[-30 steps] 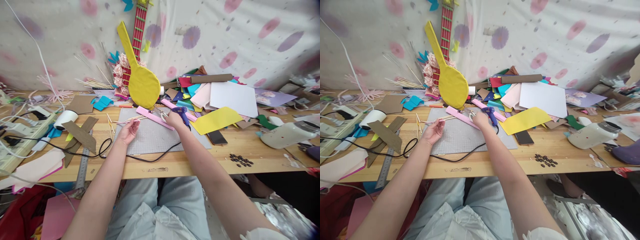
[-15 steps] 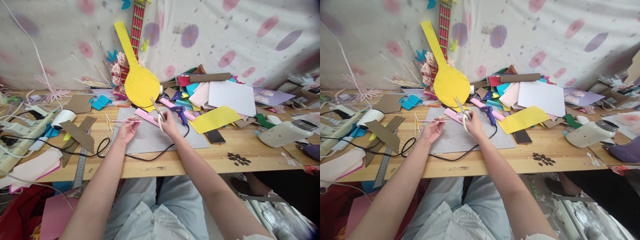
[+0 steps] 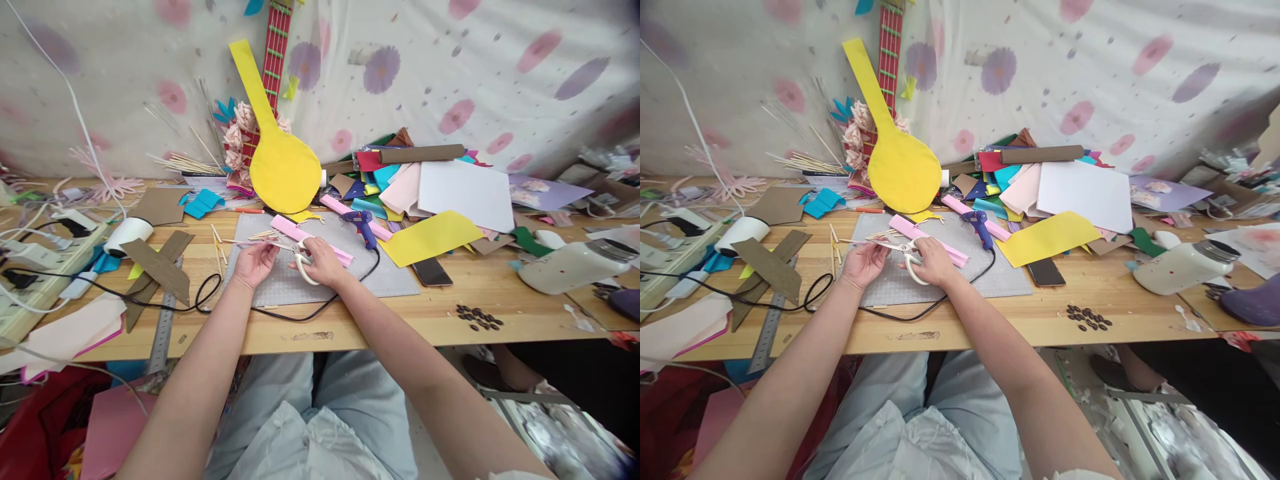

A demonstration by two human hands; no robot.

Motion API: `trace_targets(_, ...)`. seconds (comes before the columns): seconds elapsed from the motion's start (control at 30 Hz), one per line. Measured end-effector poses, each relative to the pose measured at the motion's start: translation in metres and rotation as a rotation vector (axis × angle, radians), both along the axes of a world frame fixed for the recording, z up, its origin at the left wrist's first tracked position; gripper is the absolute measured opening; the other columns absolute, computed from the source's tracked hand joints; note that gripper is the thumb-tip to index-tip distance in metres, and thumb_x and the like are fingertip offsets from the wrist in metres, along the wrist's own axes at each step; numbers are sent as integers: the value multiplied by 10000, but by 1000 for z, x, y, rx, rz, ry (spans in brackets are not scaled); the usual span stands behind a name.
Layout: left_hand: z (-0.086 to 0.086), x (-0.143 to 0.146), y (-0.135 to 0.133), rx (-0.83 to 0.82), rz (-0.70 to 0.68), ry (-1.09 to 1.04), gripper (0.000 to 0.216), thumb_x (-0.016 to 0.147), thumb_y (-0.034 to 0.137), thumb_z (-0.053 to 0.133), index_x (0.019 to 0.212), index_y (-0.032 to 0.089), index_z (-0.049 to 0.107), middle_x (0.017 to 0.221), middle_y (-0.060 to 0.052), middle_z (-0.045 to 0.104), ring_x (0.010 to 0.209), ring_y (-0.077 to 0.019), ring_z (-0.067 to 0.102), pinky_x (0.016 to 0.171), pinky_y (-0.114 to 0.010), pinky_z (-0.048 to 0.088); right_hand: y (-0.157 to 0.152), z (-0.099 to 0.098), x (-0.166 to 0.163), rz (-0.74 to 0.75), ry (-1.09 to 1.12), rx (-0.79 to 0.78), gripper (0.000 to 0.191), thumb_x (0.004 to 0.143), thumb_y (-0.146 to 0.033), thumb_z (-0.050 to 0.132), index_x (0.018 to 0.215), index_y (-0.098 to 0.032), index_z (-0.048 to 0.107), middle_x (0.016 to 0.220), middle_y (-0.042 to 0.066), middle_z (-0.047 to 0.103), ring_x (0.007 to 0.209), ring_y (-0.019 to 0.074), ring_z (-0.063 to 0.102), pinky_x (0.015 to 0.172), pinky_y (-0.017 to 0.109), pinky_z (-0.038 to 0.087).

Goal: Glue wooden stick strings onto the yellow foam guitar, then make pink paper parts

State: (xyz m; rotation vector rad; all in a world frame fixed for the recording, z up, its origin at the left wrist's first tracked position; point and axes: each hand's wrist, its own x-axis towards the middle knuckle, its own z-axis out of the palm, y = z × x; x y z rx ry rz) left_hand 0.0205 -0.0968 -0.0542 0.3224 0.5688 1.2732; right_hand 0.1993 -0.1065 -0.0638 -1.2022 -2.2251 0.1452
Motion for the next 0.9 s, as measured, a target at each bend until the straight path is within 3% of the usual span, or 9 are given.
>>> trace_targets(0.47, 2, 0, -1, -65, -13, -45, 300, 795, 7, 319, 903, 130, 571, 662, -20, 622, 652, -79, 616, 609, -164, 525, -2, 0, -3, -67, -90, 17, 341, 755, -517, 468, 691, -183, 489, 712, 41, 576, 663, 145, 480, 594, 248, 272)
trace_targets(0.7, 6, 2, -4, -83, -34, -47, 231, 815, 40, 343, 795, 108, 563, 650, -36, 603, 646, -69, 604, 620, -150, 524, 1, -4, 4, -175, -93, 18, 345, 778, -514, 434, 686, -188, 499, 682, 32, 582, 638, 142, 487, 569, 250, 240)
trace_targets(0.9, 5, 2, -3, -92, -23, -30, 254, 813, 37, 335, 863, 115, 572, 649, -32, 606, 649, -78, 608, 607, -157, 526, 2, -1, 4, -24, -63, 20, 328, 753, -503, 479, 779, -177, 485, 778, 58, 565, 745, 167, 475, 663, 258, 310)
